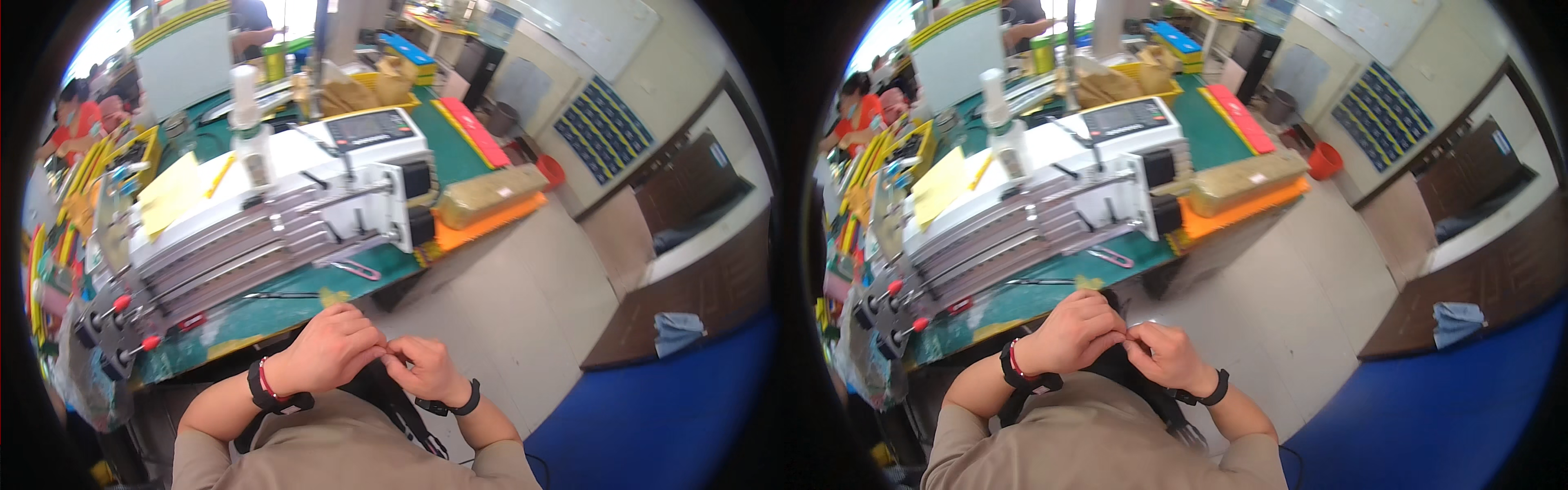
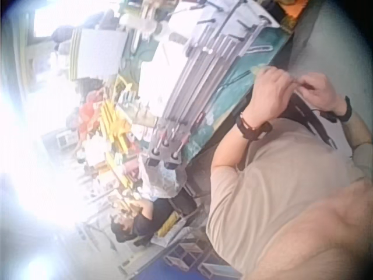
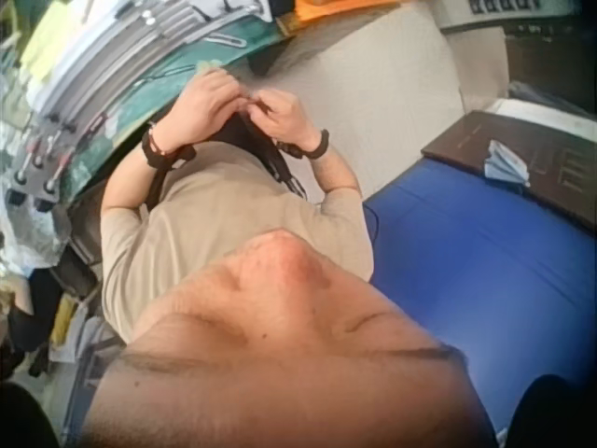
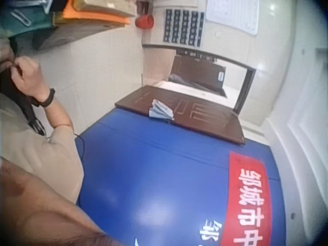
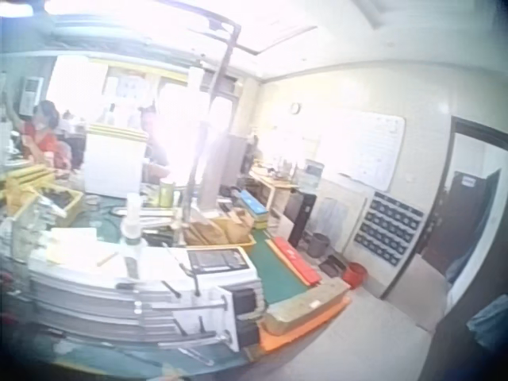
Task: Applying adhesive to small metal parts and using a stylus to position them on a sliding assembly jig.
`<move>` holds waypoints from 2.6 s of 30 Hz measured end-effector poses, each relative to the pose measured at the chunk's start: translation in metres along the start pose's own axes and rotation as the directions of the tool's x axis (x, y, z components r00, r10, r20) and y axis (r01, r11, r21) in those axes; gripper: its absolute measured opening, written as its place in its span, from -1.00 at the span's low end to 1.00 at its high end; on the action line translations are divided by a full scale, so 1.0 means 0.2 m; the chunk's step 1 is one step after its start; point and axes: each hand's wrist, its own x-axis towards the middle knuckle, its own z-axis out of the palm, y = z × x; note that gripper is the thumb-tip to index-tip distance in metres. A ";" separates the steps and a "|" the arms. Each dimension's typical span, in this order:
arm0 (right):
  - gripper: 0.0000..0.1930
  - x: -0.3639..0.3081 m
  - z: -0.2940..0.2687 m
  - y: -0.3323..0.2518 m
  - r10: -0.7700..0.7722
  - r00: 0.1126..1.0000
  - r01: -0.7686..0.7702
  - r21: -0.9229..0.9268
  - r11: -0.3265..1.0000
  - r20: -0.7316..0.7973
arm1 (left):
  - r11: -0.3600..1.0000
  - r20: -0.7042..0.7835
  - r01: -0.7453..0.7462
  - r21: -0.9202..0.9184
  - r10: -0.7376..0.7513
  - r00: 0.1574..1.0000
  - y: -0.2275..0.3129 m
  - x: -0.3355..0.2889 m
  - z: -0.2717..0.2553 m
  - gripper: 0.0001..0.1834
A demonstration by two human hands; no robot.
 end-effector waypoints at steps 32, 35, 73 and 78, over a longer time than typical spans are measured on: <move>-0.93 0.50 0.25 -0.14 0.328 0.917 -0.264 0.273 0.925 -0.225 | 0.836 -0.412 0.222 -0.502 -0.457 0.788 -0.21 -0.11 -0.19 -0.86; -0.87 0.59 0.24 -0.02 0.255 0.792 -0.288 0.029 0.957 -0.555 | 0.960 -0.606 0.273 -0.065 -0.255 0.754 -0.25 -0.04 -0.20 -0.82; -0.84 0.55 0.59 0.02 0.596 0.802 -0.184 0.934 0.305 -0.037 | 0.607 -0.317 0.367 -0.705 -0.733 0.602 0.16 -1.13 -0.50 -0.81; -0.89 0.47 0.72 -0.20 0.601 0.797 -0.406 0.795 0.451 0.066 | 0.716 -0.773 0.636 0.288 -0.218 0.595 0.12 -1.15 -0.58 -0.76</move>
